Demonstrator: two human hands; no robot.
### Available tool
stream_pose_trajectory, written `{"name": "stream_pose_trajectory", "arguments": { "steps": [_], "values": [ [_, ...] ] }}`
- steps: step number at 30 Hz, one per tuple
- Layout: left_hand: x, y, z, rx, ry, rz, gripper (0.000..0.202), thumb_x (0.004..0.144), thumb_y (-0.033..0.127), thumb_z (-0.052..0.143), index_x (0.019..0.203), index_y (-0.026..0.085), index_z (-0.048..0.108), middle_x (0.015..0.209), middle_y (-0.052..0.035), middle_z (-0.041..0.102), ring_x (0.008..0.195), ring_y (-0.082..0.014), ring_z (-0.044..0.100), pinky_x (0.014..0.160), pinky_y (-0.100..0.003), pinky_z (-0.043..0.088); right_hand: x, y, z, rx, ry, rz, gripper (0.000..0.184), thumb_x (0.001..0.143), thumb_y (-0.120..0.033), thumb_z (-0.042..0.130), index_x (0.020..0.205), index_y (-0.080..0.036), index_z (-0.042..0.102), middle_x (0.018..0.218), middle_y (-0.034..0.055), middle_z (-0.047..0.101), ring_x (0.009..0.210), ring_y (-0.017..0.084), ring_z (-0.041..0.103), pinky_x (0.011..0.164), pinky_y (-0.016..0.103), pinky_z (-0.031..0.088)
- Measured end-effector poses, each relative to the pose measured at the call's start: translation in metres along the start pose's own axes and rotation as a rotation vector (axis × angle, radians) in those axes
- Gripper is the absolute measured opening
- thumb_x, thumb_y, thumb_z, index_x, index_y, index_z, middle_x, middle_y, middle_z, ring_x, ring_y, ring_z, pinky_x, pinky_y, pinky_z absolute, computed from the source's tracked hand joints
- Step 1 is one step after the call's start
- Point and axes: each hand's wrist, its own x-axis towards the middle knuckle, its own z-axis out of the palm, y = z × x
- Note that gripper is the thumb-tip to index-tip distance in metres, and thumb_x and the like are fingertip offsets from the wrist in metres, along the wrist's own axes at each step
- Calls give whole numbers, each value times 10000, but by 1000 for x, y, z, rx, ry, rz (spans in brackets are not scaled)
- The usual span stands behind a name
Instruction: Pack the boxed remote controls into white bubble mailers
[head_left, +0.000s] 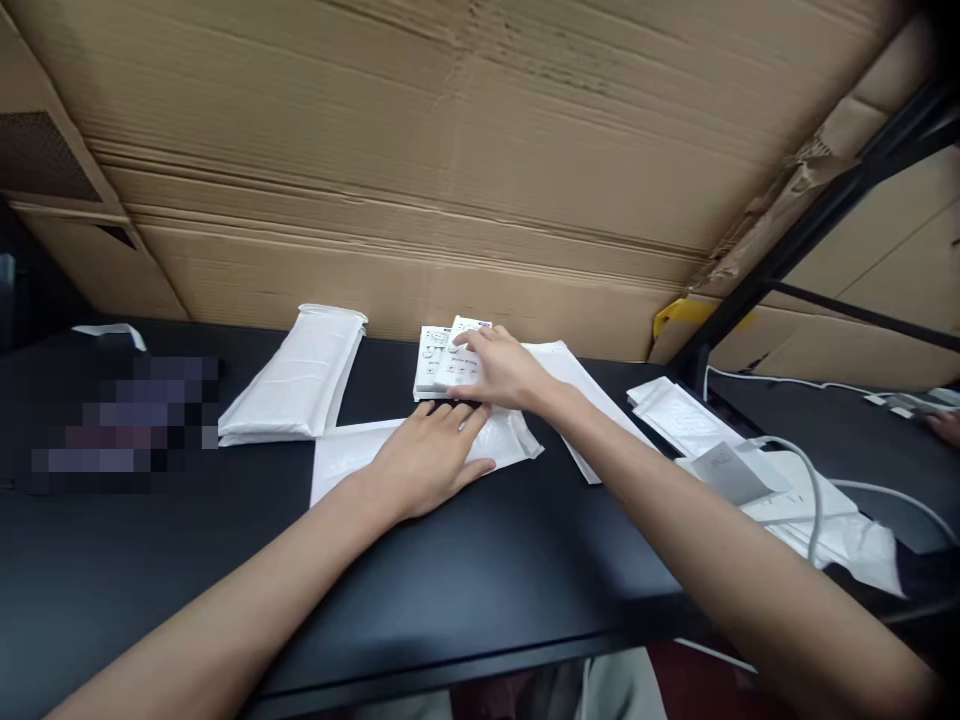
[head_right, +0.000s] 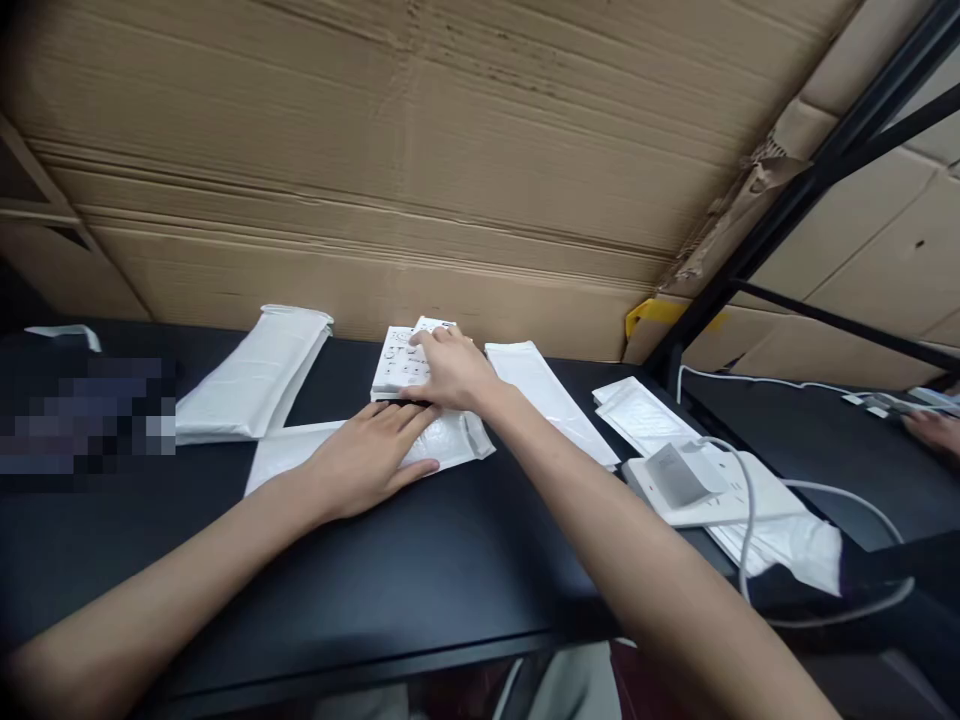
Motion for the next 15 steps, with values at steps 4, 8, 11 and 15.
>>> {"name": "stream_pose_trajectory", "arguments": {
  "steps": [4,8,11,15],
  "values": [
    [0,4,-3,9,-12,-22,591,980,470,383,1474,147,344,1307,-140,595,1131,-295,582,950,-431,408,-38,26,-26,-47,69,159,736,697,-558,740,1277,-158,528,1193,139,615,1186,322,484,970,428,428],
    [1,6,-2,5,-14,-37,597,979,461,387,1480,141,334,1297,-136,598,1086,-289,593,906,-417,425,-81,50,-40,-145,28,305,747,705,-605,707,1288,-175,523,1186,140,618,1160,328,514,956,429,430],
    [2,5,-1,-3,-8,-44,593,981,468,368,1471,135,349,1282,-136,603,1072,-283,593,894,-414,433,-108,57,-38,-243,-96,368,784,705,-650,681,1300,-164,523,1147,159,622,1101,343,551,943,444,426],
    [2,4,1,-11,7,-46,587,977,481,364,1466,156,359,1265,-129,614,1070,-279,602,892,-408,436,-123,60,-32,-238,-198,444,833,757,-757,532,1333,-156,501,1166,182,607,1076,345,580,910,433,443]
  ]
}}
